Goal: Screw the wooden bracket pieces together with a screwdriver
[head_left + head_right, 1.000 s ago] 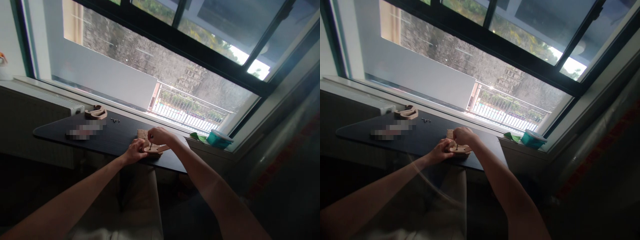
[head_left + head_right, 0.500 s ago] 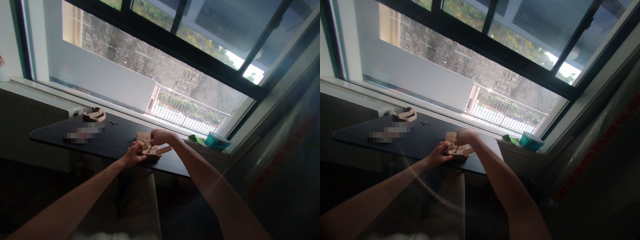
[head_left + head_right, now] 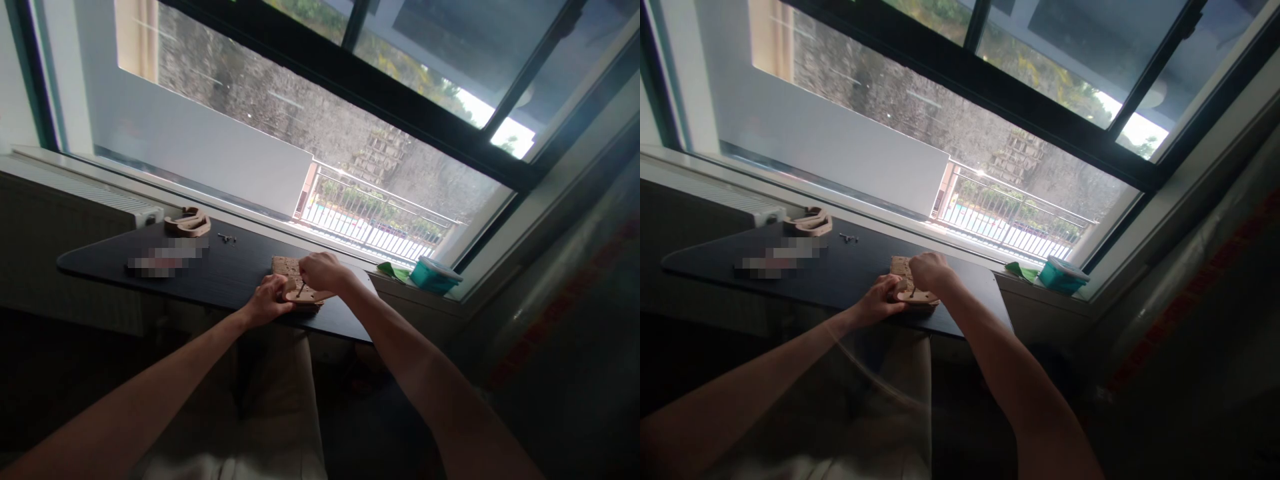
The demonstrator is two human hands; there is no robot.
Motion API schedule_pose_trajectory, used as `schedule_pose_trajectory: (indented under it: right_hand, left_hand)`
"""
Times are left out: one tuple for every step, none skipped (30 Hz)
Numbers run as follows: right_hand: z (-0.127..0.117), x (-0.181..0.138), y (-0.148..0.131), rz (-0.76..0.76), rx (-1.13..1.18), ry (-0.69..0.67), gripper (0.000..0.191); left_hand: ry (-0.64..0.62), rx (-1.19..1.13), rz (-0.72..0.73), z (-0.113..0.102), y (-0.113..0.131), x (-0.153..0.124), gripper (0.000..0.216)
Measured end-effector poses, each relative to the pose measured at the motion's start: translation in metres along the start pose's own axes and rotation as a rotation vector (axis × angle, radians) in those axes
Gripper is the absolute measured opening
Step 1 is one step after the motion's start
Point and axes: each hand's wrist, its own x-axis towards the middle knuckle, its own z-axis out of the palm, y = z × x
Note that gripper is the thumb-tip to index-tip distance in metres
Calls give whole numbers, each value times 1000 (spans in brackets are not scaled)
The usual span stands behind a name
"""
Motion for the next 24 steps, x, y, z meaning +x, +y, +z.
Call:
schedule_pose_trajectory:
  right_hand:
    - [1, 3, 0, 31, 3, -8, 27]
    - [1, 6, 1, 59, 8, -16, 27]
    - [2, 8, 1, 81, 16, -25, 28]
    - [2, 10, 2, 96, 25, -33, 28]
    - [1, 12, 3, 106, 36, -39, 28]
    - [1, 12, 5, 109, 48, -44, 29]
    - [-1, 13, 6, 104, 62, -50, 29]
    - [-3, 12, 8, 89, 79, -59, 29]
    - [-5, 12, 10, 66, 100, -73, 30]
    - [-7, 12, 13, 38, 124, -90, 32]
    - [-9, 11, 16, 7, 148, -105, 33]
    - [-10, 11, 19, -25, 170, -111, 34]
    - [-10, 11, 21, -55, 187, -104, 33]
    - [-10, 10, 23, -80, 197, -86, 32]
    - [-9, 10, 25, -101, 203, -62, 31]
    - [-7, 10, 26, -116, 206, -38, 29]
    - [-5, 9, 26, -127, 208, -20, 28]
    - [-3, 9, 26, -132, 209, -7, 28]
    - [-1, 9, 25, -132, 211, 1, 28]
    - [0, 8, 24, -128, 213, 5, 28]
    - [1, 7, 24, -120, 217, 8, 28]
    - [2, 7, 23, -110, 222, 9, 28]
    - [2, 6, 23, -96, 229, 10, 28]
    - [3, 5, 23, -80, 237, 11, 28]
  left_hand:
    - [-2, -1, 1, 0, 0, 0, 26]
    - [-4, -3, 2, 0, 0, 0, 26]
    - [-6, -5, 3, 0, 0, 0, 26]
    - [-7, -8, 4, 0, 0, 0, 26]
    - [-6, -10, 4, 0, 0, 0, 27]
    - [-3, -11, 3, 0, 0, 0, 28]
    - [0, -12, 3, 0, 0, 0, 29]
    - [3, -12, 3, 0, 0, 0, 29]
    - [4, -12, 4, -1, 0, 0, 29]
    - [3, -12, 6, -1, 0, -1, 28]
    - [1, -12, 9, -1, 0, -1, 27]
    - [0, -11, 10, -2, 0, -1, 26]
    - [0, -10, 10, -2, 0, -1, 25]
    - [1, -9, 7, -2, 0, -1, 25]
    - [4, -7, 2, -2, 1, -1, 26]
    - [7, -7, -3, -2, 1, -1, 27]
    - [8, -7, -7, -2, 1, -1, 28]
    - [8, -7, -9, -1, 1, -1, 29]
    - [7, -8, -10, -1, 1, -1, 29]
    - [6, -9, -10, -1, 1, -1, 29]
    - [6, -9, -11, -1, 2, -1, 29]
    - [6, -9, -12, 0, 2, -1, 29]
    - [5, -9, -13, 0, 2, -1, 29]
    - [5, -10, -15, 0, 2, -1, 28]
